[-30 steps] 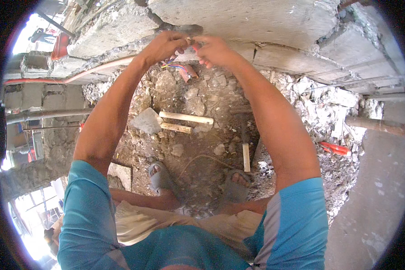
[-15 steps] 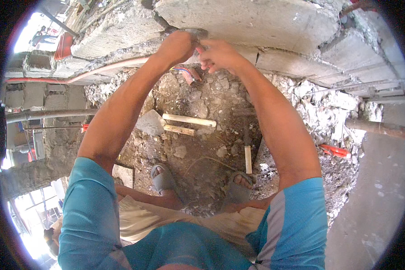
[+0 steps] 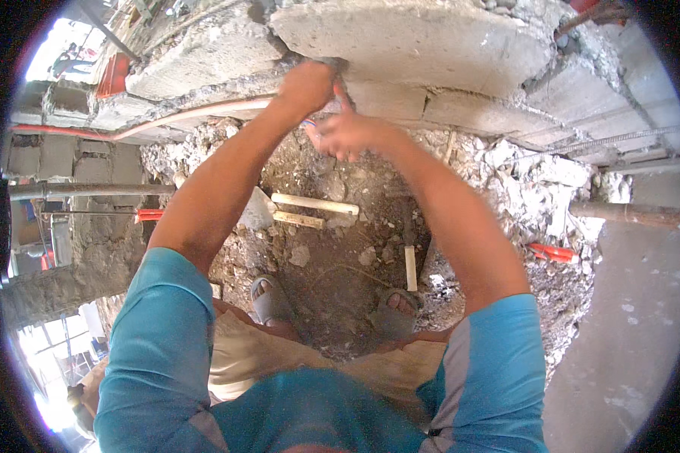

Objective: The person squats in front of a concrete wall and uses a hammer and chisel to chip away at the surface around a red conduit pipe. They then insert a white plastic conduit piece into the gap and secure it by chipping the surrounding concrete.

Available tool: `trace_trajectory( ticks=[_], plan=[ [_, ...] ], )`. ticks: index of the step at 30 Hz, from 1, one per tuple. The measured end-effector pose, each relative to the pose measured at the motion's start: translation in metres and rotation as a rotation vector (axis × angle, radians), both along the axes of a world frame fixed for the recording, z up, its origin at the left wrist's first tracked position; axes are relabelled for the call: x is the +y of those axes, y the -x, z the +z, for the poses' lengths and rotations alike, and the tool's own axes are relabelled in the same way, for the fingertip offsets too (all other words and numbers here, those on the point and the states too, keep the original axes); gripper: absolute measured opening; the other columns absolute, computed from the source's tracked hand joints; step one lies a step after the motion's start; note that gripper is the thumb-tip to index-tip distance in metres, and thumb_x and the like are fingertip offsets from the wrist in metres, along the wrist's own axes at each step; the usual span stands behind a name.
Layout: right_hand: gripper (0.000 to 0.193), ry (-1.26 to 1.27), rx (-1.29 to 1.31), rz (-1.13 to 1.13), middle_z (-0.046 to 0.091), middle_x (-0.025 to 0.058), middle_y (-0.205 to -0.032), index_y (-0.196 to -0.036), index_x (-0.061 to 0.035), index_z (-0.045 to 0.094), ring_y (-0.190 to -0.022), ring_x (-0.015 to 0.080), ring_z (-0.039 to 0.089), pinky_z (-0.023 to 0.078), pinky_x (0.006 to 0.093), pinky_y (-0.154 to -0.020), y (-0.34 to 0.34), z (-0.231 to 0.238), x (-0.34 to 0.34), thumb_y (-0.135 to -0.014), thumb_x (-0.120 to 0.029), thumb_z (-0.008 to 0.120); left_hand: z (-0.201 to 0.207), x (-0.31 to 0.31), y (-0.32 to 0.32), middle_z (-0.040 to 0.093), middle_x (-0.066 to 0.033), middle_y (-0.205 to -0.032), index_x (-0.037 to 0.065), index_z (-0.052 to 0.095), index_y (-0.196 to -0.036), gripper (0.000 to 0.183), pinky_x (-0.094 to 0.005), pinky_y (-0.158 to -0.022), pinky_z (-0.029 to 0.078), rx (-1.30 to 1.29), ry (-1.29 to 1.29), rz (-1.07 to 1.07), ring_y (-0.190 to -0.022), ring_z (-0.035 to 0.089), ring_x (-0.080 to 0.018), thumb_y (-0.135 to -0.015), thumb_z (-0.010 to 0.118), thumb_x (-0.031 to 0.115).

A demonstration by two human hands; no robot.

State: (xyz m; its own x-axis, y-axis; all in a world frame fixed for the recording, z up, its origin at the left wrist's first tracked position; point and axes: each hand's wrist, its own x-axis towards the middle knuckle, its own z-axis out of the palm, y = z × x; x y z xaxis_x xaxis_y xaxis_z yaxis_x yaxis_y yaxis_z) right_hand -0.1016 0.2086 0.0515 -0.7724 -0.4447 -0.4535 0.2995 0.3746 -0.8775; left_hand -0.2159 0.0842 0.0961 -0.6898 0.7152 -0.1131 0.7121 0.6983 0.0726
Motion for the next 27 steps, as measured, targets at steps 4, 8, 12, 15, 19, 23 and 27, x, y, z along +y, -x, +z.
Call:
trace_trajectory(
  ticks=[4, 8, 12, 15, 19, 23, 27],
  plan=[
    [0.045, -0.58, 0.53, 0.337, 0.08, 0.0201, -0.111, -0.122, -0.0036, 0.077, -0.093, 0.0413, 0.077, 0.061, 0.0537, -0.091, -0.041, -0.047, -0.044, -0.09, -0.034, 0.076, 0.009, 0.015, -0.019, 0.081, -0.0231, -0.109, 0.003, 0.086, -0.099, 0.024, -0.0464, -0.091, 0.065, 0.048, 0.035, 0.047, -0.104, 0.08, -0.0382, -0.095, 0.075, 0.024],
    [0.034, -0.388, 0.386, 0.353, 0.078, 0.0243, -0.094, -0.094, 0.0002, 0.08, -0.089, 0.0435, 0.077, 0.059, 0.0562, -0.085, -0.05, -0.034, -0.016, -0.091, -0.032, 0.07, 0.017, 0.023, -0.023, 0.08, -0.0244, -0.115, 0.001, 0.084, -0.109, 0.029, -0.0468, -0.095, 0.063, -0.085, 0.018, 0.116, -0.111, 0.078, -0.0398, -0.095, 0.076, 0.025],
    [0.041, -0.647, 0.496, 0.347, 0.075, 0.0288, -0.09, -0.085, 0.0035, 0.078, -0.084, 0.0471, 0.074, 0.058, 0.056, -0.082, -0.07, -0.032, 0.054, -0.095, -0.034, 0.065, 0.007, -0.005, 0.004, 0.077, -0.0261, -0.123, -0.001, 0.077, -0.125, 0.043, -0.0503, -0.101, 0.06, -0.185, -0.148, 0.244, -0.118, 0.075, -0.0431, -0.095, 0.078, 0.03],
    [0.04, -0.769, 0.263, 0.293, 0.075, 0.0311, -0.093, -0.086, 0.0032, 0.078, -0.089, 0.0473, 0.074, 0.057, 0.0567, -0.084, -0.108, -0.02, 0.109, -0.095, -0.034, 0.068, 0.017, -0.047, -0.004, 0.075, -0.0247, -0.127, 0.007, 0.064, -0.145, 0.061, -0.0543, -0.103, 0.057, -0.154, -0.344, 0.1, -0.119, 0.071, -0.0474, -0.097, 0.076, 0.043],
    [0.038, -0.812, 0.113, 0.096, 0.076, 0.0306, -0.093, -0.089, 0.0021, 0.078, -0.093, 0.047, 0.075, 0.058, 0.0549, -0.087, -0.189, -0.023, 0.171, -0.094, -0.036, 0.075, 0.067, -0.158, -0.036, 0.066, -0.0241, -0.138, 0.009, 0.062, -0.148, 0.051, -0.0539, -0.104, 0.056, -0.087, -0.098, -0.392, -0.123, 0.067, -0.0451, -0.104, 0.069, 0.033],
    [0.031, -0.584, -0.143, -0.19, 0.072, 0.0132, -0.073, -0.09, 0.0008, 0.076, -0.069, 0.0184, 0.066, 0.054, 0.041, -0.068, -0.245, -0.045, 0.136, -0.098, -0.029, 0.078, 0.1, -0.321, -0.095, 0.077, -0.0223, -0.116, 0.005, 0.078, -0.125, 0.038, -0.0484, -0.095, 0.057, -0.431, -0.038, -0.031, -0.108, 0.074, -0.0399, -0.104, 0.072, 0.035],
    [0.043, -0.599, -0.064, -0.327, 0.069, 0.0164, -0.069, -0.091, 0.0017, 0.075, -0.069, 0.0274, 0.073, 0.057, 0.0433, -0.069, -0.296, -0.112, 0.097, -0.097, -0.04, 0.078, 0.061, -0.458, -0.208, 0.078, -0.0096, -0.109, 0.0, 0.079, -0.125, 0.044, -0.0381, -0.088, 0.057, -0.843, -0.797, 1.124, -0.099, 0.071, -0.0197, -0.102, 0.073, 0.037]
  ],
)
